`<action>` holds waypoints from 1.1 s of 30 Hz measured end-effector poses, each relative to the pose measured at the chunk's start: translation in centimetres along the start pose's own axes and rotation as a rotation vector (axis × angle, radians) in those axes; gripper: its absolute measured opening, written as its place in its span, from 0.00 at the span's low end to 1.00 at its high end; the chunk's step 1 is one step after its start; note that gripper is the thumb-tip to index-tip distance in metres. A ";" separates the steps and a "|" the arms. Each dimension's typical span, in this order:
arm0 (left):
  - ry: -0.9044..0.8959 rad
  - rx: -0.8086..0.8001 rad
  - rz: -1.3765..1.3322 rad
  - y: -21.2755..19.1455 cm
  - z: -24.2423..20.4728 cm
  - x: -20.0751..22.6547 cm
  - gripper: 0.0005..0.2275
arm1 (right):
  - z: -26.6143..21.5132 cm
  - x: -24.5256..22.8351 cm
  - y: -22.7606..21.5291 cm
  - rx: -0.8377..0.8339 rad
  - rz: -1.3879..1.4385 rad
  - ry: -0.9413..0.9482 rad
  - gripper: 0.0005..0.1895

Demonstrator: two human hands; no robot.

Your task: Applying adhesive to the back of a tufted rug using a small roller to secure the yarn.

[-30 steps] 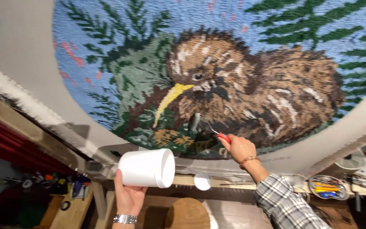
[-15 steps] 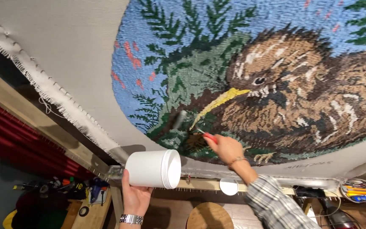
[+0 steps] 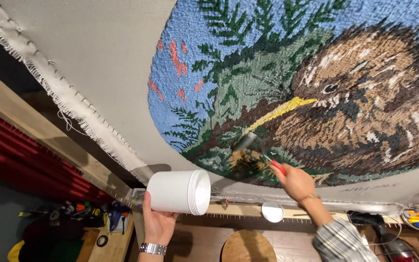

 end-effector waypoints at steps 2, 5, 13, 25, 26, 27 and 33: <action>0.003 -0.004 0.002 -0.6 0.5 0.1 0.33 | -0.8 -5.3 -0.2 -0.021 0.012 -0.057 0.29; 0.010 -0.007 -0.001 -0.6 0.8 0.7 0.34 | -0.5 -10.6 0.8 0.037 0.033 -0.194 0.30; 0.033 0.028 -0.023 -2.4 1.7 2.4 0.34 | 0.2 -4.9 5.3 -0.019 0.075 -0.109 0.30; 0.059 0.041 -0.027 -5.0 1.4 3.5 0.33 | -2.3 -14.6 6.7 -0.094 0.241 -0.175 0.30; 0.063 0.046 -0.035 -5.2 1.4 3.7 0.33 | -2.5 -15.2 7.2 -0.083 0.300 -0.188 0.26; 0.065 0.053 -0.043 -5.3 1.4 3.8 0.33 | -2.8 -15.9 7.7 -0.073 0.358 -0.200 0.30; 0.070 0.079 -0.038 -6.3 1.0 4.8 0.34 | -4.2 -10.4 15.4 -0.146 0.544 -0.027 0.30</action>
Point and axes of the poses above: each hand's wrist, its own z-axis towards the middle knuckle, its own y-axis out of the palm, x = y × z, the point moved 8 cm from there along z, towards the middle knuckle, and after that the axes turned 15 degrees about y, right-handed, at the moved point
